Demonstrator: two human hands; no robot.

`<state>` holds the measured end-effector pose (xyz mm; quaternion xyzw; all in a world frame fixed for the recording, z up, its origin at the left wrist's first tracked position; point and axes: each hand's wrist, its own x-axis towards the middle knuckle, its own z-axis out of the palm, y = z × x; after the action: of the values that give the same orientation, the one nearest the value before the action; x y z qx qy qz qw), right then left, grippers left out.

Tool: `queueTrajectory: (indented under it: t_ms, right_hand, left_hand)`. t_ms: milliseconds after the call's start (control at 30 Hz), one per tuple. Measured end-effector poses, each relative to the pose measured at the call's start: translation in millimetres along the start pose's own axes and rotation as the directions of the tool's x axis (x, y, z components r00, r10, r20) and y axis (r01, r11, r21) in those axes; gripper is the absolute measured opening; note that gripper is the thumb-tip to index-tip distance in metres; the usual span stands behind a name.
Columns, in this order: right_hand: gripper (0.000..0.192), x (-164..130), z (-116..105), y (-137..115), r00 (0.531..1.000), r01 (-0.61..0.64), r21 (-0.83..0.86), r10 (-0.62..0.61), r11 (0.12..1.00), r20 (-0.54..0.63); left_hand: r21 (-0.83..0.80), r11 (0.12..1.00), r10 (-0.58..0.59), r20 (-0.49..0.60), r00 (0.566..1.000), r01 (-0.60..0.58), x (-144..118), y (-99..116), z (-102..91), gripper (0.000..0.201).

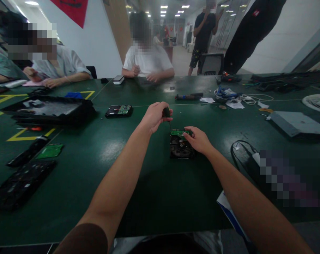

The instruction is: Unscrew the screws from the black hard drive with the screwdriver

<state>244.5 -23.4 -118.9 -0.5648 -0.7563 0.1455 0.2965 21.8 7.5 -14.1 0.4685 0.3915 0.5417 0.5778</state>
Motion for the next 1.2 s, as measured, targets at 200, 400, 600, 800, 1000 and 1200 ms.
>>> queueTrajectory:
  t_ms: [200, 400, 600, 800, 1000, 1200]
  right_hand:
    - [0.036, -0.6, -1.3, -1.6, 1.0, 0.003, 0.004, -0.003, 1.0, 0.013]
    - [0.035, -0.8, -1.3, -1.1, 1.0, 0.001, 0.013, -0.001, 1.0, 0.006]
    - [0.035, -1.0, -0.5, -0.9, 1.0, -0.001, 0.015, 0.001, 1.0, 0.005]
    - [0.035, -0.7, -1.3, -2.3, 1.0, -0.007, 0.003, 0.007, 1.0, 0.005]
    - [0.035, -0.8, -0.6, -0.8, 1.0, -0.001, 0.006, 0.001, 1.0, -0.002]
    - [0.034, -0.5, 0.0, 0.5, 1.0, 0.004, 0.005, -0.004, 1.0, -0.001]
  left_hand:
    - [0.117, 0.992, 0.044, 0.04, 0.998, -0.049, 0.9, -1.1, -1.0, 0.016]
    - [-0.014, 0.998, -0.064, 0.047, 0.997, 0.065, -4.3, 3.3, 3.6, 0.015]
    - [0.067, 0.997, -0.038, 0.03, 0.999, 0.036, -2.8, 3.1, 0.0, 0.018]
    - [0.002, 0.997, -0.071, 0.039, 0.997, 0.071, -4.3, 4.1, 3.4, 0.018]
    - [-0.011, 0.998, -0.058, 0.024, 0.998, 0.059, -3.5, 3.6, 4.3, 0.014]
    - [0.068, 0.997, -0.033, 0.006, 0.999, 0.033, -2.8, 3.4, 0.5, 0.018]
